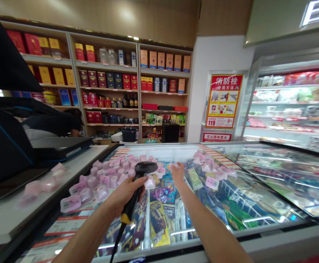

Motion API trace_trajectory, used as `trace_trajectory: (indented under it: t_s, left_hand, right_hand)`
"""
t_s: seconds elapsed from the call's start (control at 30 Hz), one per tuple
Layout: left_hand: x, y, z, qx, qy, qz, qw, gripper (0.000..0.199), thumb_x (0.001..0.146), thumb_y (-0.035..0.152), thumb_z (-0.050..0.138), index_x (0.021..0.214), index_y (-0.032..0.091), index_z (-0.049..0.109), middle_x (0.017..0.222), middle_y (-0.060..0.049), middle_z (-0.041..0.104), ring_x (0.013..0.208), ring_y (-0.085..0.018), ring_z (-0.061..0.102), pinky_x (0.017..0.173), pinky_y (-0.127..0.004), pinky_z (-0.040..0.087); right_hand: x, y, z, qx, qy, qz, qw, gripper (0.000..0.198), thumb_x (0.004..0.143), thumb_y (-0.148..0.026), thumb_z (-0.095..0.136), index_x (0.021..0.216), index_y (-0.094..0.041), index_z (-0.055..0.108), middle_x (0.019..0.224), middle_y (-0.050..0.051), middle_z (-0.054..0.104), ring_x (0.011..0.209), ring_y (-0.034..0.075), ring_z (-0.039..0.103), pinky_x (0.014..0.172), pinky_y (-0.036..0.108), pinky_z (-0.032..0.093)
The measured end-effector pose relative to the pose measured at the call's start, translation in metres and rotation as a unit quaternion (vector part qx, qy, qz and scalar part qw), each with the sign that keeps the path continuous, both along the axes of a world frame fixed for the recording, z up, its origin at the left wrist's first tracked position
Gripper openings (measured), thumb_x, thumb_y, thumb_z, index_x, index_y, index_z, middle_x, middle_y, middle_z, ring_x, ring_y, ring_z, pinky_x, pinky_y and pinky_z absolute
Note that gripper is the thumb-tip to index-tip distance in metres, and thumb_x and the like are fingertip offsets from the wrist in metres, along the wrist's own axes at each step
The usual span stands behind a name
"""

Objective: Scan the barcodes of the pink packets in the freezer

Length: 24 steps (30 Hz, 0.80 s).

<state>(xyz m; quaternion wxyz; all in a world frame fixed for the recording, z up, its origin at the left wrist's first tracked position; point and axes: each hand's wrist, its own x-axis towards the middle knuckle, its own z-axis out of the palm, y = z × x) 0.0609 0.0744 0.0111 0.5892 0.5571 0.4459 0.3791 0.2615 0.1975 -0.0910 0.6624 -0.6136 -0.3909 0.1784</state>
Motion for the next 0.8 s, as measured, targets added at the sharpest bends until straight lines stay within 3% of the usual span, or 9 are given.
trace_trajectory:
  t_s: [0.1,0.33,0.53,0.63,0.8]
  left_hand:
    - [-0.006,-0.005,0.005,-0.012,-0.003,0.024,1.000,0.029,0.061,0.041,0.058,0.057,0.016,0.044,0.046,0.005,0.049,0.038,-0.005,0.043,0.039,-0.018,0.033]
    - [-0.016,-0.012,0.009,-0.020,-0.002,0.045,0.999,0.028,0.059,0.040,0.060,0.060,0.016,0.045,0.046,0.006,0.048,0.037,-0.005,0.042,0.036,-0.016,0.032]
    - [-0.020,-0.009,0.001,-0.013,0.005,0.041,0.999,0.029,0.059,0.042,0.059,0.061,0.016,0.047,0.049,0.004,0.050,0.039,-0.006,0.043,0.038,-0.018,0.034]
    - [-0.016,-0.008,-0.003,-0.013,0.019,0.017,1.000,0.030,0.062,0.044,0.057,0.059,0.015,0.047,0.049,0.004,0.049,0.040,-0.006,0.043,0.039,-0.017,0.034]
    - [0.002,-0.004,-0.010,-0.005,0.025,-0.047,0.999,0.030,0.066,0.044,0.053,0.061,0.015,0.049,0.050,0.002,0.051,0.041,-0.006,0.043,0.041,-0.018,0.034]
  right_hand:
    - [-0.016,0.008,-0.001,-0.032,-0.080,-0.017,0.996,0.041,0.071,-0.022,0.038,0.110,-0.007,0.042,0.107,0.017,0.052,0.101,0.022,0.048,0.083,0.032,0.037]
    - [-0.053,0.029,-0.004,-0.057,-0.238,0.099,0.965,0.041,0.079,-0.030,0.034,0.115,-0.013,0.044,0.123,0.014,0.041,0.120,0.024,0.027,0.097,0.041,0.021]
    - [-0.071,0.030,-0.003,-0.067,-0.217,0.174,0.958,0.057,0.080,-0.044,0.024,0.126,-0.011,0.029,0.130,0.013,0.033,0.121,0.021,0.026,0.097,0.038,0.023]
    - [-0.050,0.012,0.003,-0.050,-0.242,0.142,0.959,0.060,0.079,-0.045,0.026,0.126,-0.008,0.028,0.131,0.015,0.030,0.122,0.022,0.023,0.097,0.037,0.022]
    - [0.031,-0.036,0.022,-0.051,-0.365,0.015,0.929,0.055,0.073,-0.038,0.042,0.123,-0.015,0.034,0.128,0.012,0.035,0.119,0.023,0.028,0.096,0.039,0.024]
